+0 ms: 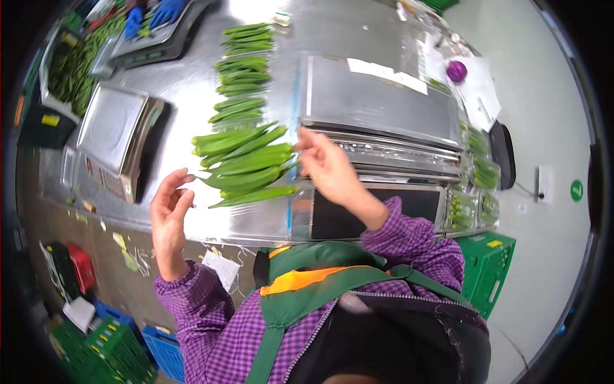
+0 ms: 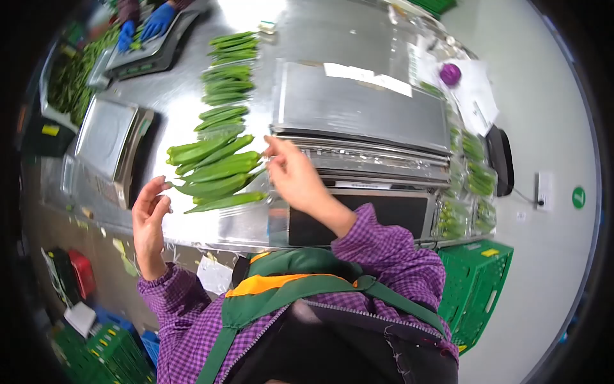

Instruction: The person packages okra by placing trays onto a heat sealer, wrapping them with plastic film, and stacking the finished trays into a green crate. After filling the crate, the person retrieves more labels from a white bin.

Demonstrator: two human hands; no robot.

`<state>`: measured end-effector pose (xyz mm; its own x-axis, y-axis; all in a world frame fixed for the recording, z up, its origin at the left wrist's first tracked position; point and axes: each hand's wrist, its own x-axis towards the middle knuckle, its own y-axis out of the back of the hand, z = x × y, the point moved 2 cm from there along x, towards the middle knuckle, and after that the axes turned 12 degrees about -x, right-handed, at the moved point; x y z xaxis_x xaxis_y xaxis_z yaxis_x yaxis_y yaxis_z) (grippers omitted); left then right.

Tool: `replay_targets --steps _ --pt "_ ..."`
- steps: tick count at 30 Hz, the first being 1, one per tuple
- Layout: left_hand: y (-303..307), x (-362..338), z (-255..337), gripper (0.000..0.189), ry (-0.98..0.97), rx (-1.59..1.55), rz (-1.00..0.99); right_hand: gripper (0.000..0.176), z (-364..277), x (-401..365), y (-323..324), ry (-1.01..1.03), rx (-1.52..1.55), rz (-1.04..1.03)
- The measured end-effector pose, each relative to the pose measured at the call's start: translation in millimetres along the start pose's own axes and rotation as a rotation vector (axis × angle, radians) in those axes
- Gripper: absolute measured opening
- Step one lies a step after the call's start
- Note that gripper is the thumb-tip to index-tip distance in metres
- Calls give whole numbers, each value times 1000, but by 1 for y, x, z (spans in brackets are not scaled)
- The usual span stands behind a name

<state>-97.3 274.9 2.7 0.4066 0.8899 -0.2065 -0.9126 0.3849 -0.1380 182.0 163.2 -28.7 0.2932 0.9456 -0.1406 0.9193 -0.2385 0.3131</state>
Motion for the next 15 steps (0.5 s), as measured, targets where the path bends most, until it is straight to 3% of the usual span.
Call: replay_targets --steps 6,9,15 --pt "-162 73 -11 44 -38 -68 -322 37 23 3 165 -51 -79 379" --pt "-237 104 -27 41 -37 39 -438 34 50 8 230 -157 -57 426" --pt "-300 127 -59 42 68 108 -466 32 104 10 278 -248 -120 473"
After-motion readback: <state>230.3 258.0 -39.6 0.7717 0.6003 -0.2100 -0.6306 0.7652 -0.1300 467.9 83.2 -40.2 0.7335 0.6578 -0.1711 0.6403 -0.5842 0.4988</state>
